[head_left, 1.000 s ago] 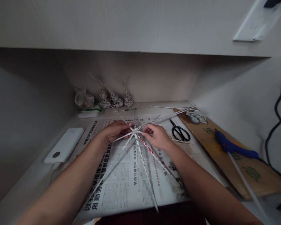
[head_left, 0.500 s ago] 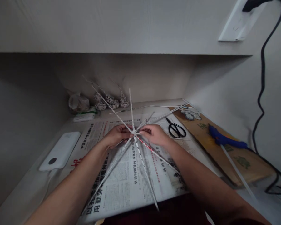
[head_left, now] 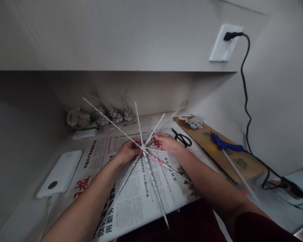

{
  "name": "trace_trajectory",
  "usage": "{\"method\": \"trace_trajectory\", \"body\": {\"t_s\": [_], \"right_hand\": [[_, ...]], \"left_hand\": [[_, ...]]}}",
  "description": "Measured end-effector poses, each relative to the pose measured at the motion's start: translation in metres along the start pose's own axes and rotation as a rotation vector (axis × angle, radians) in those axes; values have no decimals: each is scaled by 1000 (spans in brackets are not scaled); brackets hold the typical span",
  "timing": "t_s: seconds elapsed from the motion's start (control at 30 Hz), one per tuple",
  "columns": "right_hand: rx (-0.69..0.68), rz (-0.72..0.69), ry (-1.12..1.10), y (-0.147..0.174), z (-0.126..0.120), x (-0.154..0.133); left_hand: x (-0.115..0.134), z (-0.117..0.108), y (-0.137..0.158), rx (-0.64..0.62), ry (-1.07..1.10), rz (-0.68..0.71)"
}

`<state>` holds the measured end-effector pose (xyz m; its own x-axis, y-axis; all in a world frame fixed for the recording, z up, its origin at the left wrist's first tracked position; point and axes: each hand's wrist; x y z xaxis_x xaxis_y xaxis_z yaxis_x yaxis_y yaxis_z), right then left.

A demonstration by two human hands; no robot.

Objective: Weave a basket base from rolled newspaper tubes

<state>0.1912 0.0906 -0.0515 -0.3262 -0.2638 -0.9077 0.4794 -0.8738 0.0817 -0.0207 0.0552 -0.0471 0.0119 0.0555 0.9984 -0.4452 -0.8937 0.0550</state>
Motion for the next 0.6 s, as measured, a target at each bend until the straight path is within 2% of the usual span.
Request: {"method": "trace_trajectory", "body": {"t_s": [0.27, 0.6], "right_hand": [[81, -85, 4, 0, 3, 10], [117, -66, 69, -5, 17, 0]], "left_hand": [[-9, 4, -5, 36, 9, -31], [-11, 4, -9, 130, -89, 32]]}}
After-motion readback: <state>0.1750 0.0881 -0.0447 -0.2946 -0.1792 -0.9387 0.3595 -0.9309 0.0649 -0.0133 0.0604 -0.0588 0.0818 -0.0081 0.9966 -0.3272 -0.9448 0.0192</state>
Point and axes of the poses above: each hand's wrist, its own y-axis away from the middle knuckle, its own z-axis out of the palm, x = y × z, and after that the axes turned 11 degrees about -x, right-handed
